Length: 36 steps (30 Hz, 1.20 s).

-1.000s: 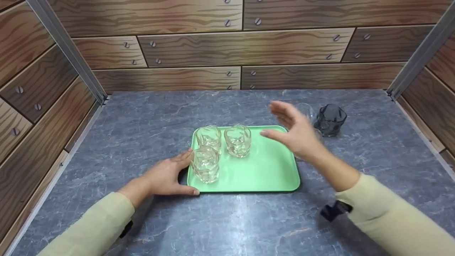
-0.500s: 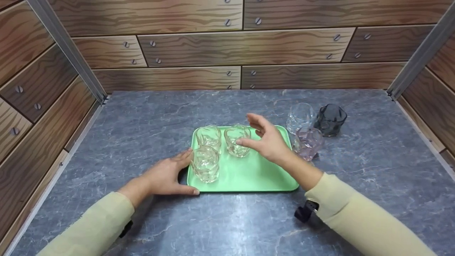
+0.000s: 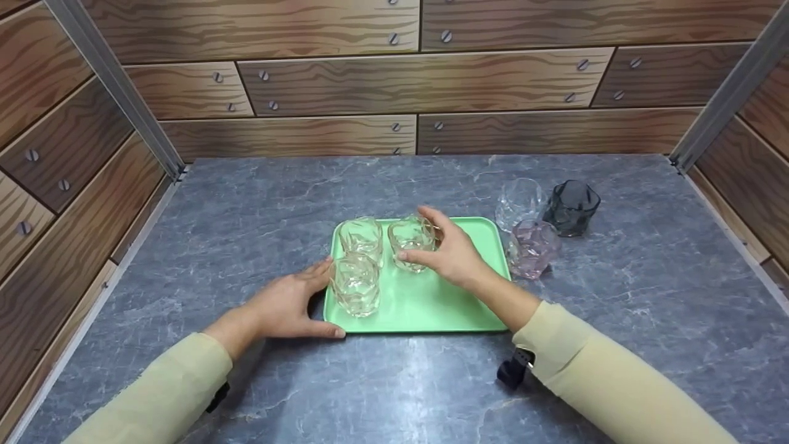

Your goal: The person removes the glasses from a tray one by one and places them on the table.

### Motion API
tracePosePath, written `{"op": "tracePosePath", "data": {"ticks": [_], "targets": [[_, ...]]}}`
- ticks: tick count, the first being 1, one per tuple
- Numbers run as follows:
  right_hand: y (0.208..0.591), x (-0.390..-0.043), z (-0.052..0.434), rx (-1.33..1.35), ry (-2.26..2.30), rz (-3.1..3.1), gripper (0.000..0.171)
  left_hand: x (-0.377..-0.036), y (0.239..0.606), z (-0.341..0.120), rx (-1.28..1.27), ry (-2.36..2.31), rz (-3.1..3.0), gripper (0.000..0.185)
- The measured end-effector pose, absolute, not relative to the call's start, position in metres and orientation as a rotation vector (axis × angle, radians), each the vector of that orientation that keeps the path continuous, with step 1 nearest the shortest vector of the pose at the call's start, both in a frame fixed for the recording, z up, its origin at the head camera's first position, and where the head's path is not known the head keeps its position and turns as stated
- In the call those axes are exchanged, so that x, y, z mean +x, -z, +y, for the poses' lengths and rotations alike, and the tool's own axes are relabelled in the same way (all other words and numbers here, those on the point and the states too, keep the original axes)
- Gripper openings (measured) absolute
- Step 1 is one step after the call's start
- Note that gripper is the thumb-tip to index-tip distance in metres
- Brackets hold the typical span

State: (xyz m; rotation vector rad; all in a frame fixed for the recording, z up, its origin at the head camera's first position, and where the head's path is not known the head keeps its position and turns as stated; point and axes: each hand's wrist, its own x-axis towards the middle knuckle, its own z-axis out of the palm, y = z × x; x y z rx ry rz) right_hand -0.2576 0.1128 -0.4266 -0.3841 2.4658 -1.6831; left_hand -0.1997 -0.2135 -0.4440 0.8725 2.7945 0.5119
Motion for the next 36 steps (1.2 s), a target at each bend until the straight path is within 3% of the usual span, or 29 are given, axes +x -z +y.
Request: {"op": "tracePosePath", "data": {"ticks": [36], "targets": [[0.4330, -0.2561, 0.1124, -0.362, 1.721, 2.475, 0.095, -0.1998, 0.4431, -0.2123, 0.871, -0.518, 2.781, 0.125]]}}
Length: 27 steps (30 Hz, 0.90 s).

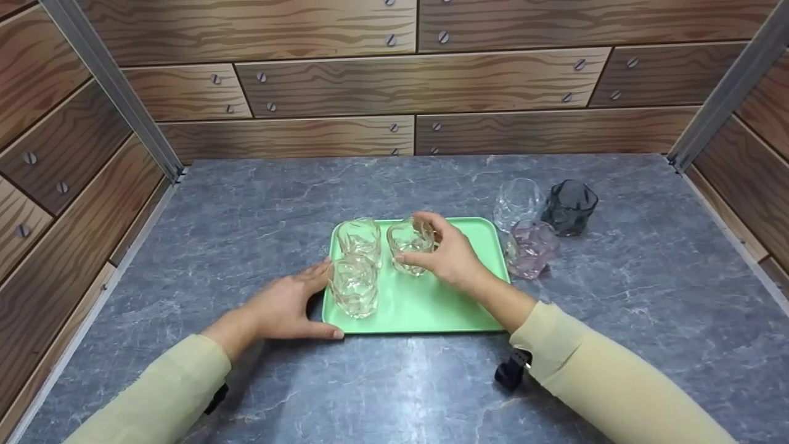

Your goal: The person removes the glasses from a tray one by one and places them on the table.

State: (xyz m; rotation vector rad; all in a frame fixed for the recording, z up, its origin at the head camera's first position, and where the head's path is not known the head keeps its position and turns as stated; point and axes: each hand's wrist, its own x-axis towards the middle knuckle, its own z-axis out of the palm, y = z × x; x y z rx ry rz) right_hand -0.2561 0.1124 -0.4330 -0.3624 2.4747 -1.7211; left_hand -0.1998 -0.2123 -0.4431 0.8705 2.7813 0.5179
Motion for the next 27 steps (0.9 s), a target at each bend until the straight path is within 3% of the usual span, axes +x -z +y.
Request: {"op": "tracePosePath", "data": {"ticks": [14, 27], "targets": [[0.425, -0.242, 0.114, -0.340, 1.716, 2.474, 0.095, -0.199, 0.443, -0.213, 0.859, -0.503, 2.787, 0.126], [0.393, -0.231, 0.128, -0.459, 1.801, 2.444, 0.089, -0.199, 0.442, -0.213, 0.850, -0.483, 2.783, 0.125]]}}
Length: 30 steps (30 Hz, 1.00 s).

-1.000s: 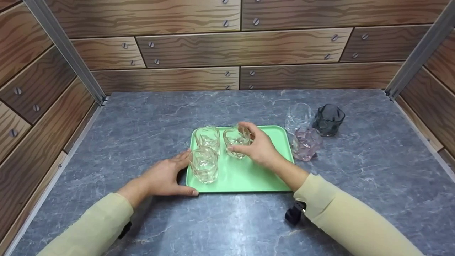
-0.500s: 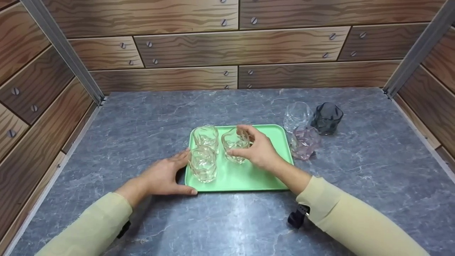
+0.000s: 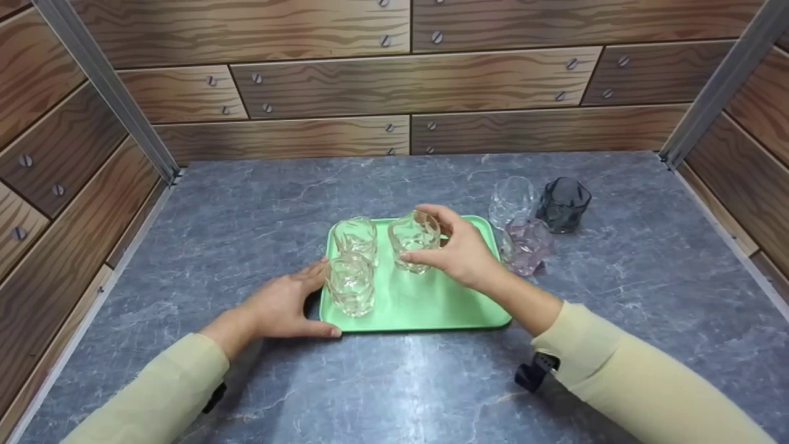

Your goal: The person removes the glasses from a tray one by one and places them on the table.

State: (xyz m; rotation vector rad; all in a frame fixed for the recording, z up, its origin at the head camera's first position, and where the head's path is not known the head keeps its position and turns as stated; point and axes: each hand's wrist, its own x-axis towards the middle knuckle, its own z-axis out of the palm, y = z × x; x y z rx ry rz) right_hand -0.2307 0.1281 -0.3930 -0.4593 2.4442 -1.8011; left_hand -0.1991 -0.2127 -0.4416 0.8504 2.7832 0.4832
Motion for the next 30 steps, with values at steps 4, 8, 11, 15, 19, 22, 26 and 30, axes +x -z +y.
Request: {"op": "tracePosePath", "data": {"ticks": [4, 8, 11, 15, 19, 22, 26, 30], "targets": [[0.379, -0.228, 0.137, -0.498, 1.816, 2.446, 0.090, -0.200, 0.442, -0.213, 0.858, -0.484, 2.785, 0.125], [0.365, -0.225, 0.151, -0.529, 1.812, 2.457, 0.089, -0.201, 0.442, -0.213, 0.857, -0.486, 2.784, 0.126], [0.354, -0.223, 0.164, -0.526, 1.805, 2.458, 0.090, -0.200, 0.442, -0.213, 0.850, -0.483, 2.783, 0.126], [0.340, -0.220, 0.183, -0.501, 1.788, 2.478, 0.090, -0.199, 0.442, -0.213, 0.838, -0.478, 2.784, 0.126], [0.327, -0.216, 0.206, -0.493, 1.759, 2.543, 0.085, -0.199, 0.443, -0.212, 0.842, -0.496, 2.786, 0.125], [0.319, -0.214, 0.223, -0.494, 1.764, 2.578, 0.082, -0.199, 0.443, -0.212, 0.846, -0.508, 2.786, 0.125], [0.316, -0.214, 0.246, -0.480, 1.796, 2.599, 0.079, -0.200, 0.444, -0.213, 0.847, -0.515, 2.784, 0.126], [0.316, -0.214, 0.267, -0.443, 1.807, 2.641, 0.075, -0.200, 0.444, -0.214, 0.860, -0.523, 2.786, 0.125]]}}
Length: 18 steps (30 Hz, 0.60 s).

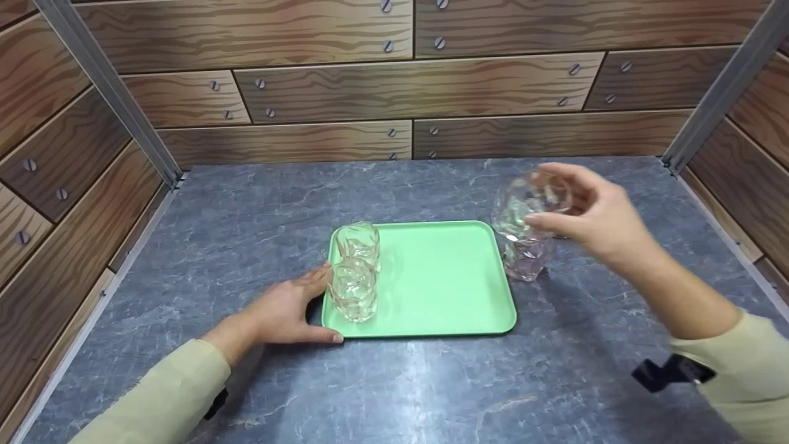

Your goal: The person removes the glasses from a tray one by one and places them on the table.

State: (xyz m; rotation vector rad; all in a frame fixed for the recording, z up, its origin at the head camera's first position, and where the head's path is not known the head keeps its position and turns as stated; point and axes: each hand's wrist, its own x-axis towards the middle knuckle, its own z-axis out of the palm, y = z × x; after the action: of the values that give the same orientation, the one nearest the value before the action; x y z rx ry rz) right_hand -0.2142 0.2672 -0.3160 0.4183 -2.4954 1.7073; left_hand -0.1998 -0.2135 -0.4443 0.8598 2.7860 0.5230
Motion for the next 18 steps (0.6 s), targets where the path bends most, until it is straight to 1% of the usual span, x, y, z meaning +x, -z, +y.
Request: {"op": "tracePosePath", "data": {"ticks": [3, 11, 18], "targets": [[0.317, -0.214, 0.281, 0.384, -1.694, -2.479, 0.072, -0.200, 0.445, -0.213, 0.864, -0.524, 2.789, 0.125], [0.326, -0.215, 0.316, 0.268, -1.558, -2.524, 0.073, -0.200, 0.445, -0.213, 0.856, -0.519, 2.785, 0.127], [0.337, -0.220, 0.341, 0.206, -1.580, -2.490, 0.070, -0.200, 0.444, -0.214, 0.858, -0.523, 2.788, 0.126]]}}
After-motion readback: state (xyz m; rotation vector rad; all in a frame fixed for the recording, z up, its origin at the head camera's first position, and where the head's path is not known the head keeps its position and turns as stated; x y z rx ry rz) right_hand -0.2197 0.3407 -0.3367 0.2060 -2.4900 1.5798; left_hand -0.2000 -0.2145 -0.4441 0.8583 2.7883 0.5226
